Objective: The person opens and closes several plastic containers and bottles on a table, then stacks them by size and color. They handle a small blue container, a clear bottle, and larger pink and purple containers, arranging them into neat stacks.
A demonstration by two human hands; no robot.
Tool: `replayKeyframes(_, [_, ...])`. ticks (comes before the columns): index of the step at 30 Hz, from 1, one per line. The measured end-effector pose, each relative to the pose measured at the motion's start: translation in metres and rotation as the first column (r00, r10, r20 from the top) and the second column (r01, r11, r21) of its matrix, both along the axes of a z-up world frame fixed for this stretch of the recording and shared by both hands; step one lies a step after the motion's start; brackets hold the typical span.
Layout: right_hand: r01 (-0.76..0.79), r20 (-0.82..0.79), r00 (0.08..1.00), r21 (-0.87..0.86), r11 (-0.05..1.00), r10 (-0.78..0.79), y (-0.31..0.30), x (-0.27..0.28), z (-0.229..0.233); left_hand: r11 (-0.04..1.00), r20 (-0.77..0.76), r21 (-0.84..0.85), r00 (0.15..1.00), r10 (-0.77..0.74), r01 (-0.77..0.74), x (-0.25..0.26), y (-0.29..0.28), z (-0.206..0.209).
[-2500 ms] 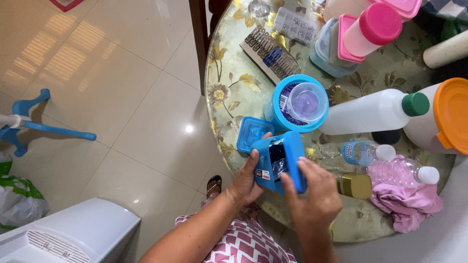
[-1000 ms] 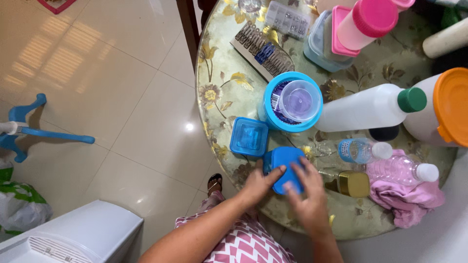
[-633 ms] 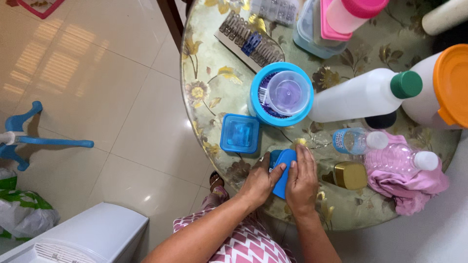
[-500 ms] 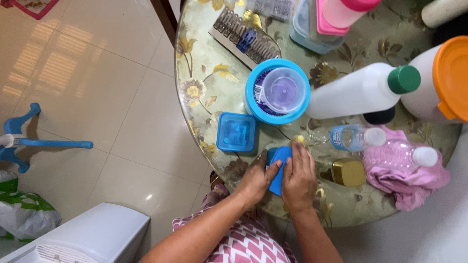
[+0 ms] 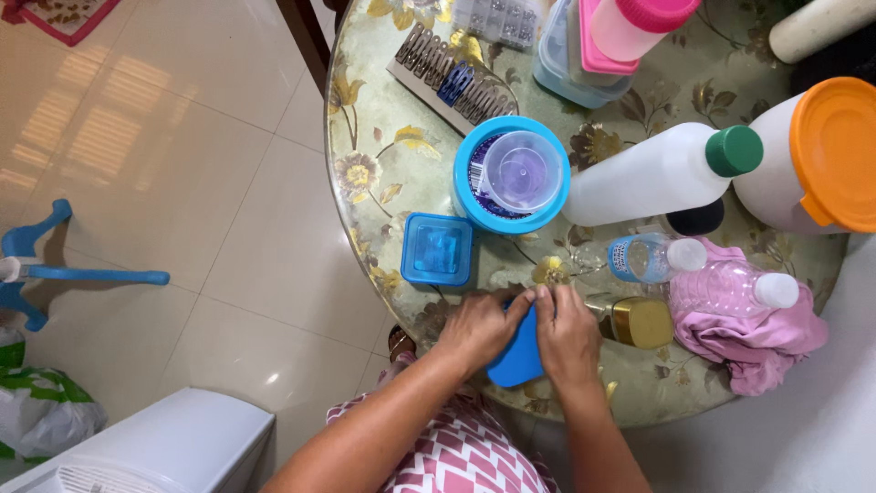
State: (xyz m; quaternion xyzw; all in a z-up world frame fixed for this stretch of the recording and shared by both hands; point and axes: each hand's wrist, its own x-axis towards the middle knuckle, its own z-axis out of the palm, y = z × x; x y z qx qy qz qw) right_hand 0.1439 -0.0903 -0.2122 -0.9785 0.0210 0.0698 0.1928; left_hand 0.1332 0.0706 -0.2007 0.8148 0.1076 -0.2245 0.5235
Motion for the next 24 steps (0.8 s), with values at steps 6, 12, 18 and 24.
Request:
replayKeyframes(6, [0.177, -0.259, 0.960, 0.264, 0.948, -0.107, 0.002, 0.029, 0.000, 0.989, 0.264, -0.126, 0.959, 0.106, -0.075, -0.004, -0.004, -0.002])
replayKeyframes(12, [0.074, -0.259, 0.966, 0.315, 0.946, 0.011, -0.004, 0.044, -0.017, 0.989, 0.243, -0.098, 0.961, 0.135, -0.114, -0.005, -0.006, -0.011])
replayKeyframes(18, [0.110, -0.298, 0.954, 0.221, 0.969, -0.040, -0.003, 0.056, -0.013, 0.990, 0.060, -0.103, 0.993, 0.098, -0.091, 0.009, -0.001, -0.002])
replayKeyframes(24, [-0.014, 0.017, 1.000, 0.365, 0.931, 0.008, -0.001, 0.040, 0.021, 0.978, 0.310, -0.109, 0.929, 0.204, -0.178, -0.001, -0.001, 0.009])
